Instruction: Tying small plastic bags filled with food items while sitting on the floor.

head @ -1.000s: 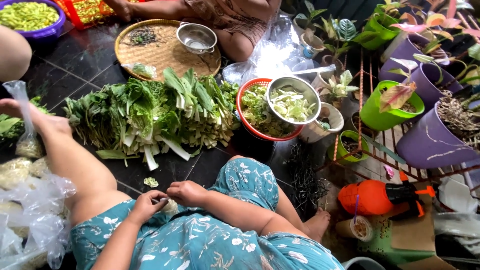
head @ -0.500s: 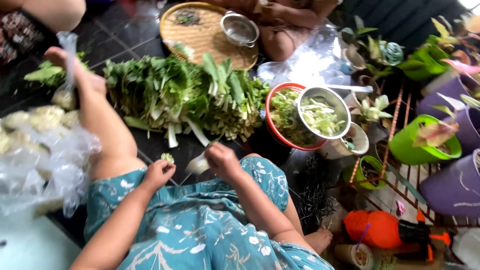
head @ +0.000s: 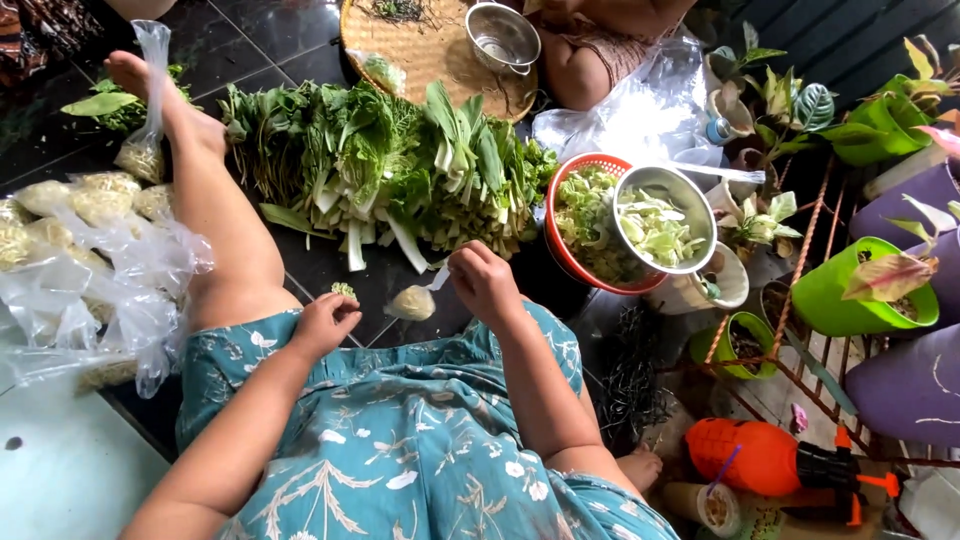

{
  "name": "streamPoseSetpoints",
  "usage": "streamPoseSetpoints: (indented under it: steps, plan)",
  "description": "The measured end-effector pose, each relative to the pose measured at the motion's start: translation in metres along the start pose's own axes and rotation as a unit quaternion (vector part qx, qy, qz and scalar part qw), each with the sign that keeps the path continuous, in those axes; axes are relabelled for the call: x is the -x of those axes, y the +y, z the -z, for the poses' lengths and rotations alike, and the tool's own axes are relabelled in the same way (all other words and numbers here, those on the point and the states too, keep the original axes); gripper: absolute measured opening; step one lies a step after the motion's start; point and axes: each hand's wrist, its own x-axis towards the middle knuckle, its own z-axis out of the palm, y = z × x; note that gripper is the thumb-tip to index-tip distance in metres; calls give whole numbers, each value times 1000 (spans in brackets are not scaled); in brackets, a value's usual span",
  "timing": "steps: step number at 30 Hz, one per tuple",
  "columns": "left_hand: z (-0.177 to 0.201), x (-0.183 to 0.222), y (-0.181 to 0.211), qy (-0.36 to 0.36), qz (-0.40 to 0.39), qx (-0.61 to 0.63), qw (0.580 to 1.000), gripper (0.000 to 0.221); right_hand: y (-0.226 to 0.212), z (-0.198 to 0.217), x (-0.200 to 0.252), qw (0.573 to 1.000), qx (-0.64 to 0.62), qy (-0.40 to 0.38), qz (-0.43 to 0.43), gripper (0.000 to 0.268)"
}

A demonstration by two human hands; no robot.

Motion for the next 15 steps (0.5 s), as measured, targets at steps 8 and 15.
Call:
streamPoseSetpoints:
  steps: [8, 15]
  plan:
    - [5, 20, 84, 78, -450, -142, 878, 48, -17, -25, 0, 999, -25, -10, -21, 16]
    - [12, 5, 51, 134, -142, 47, 980, 79, -23, -28, -3, 998, -53, -17, -27, 17]
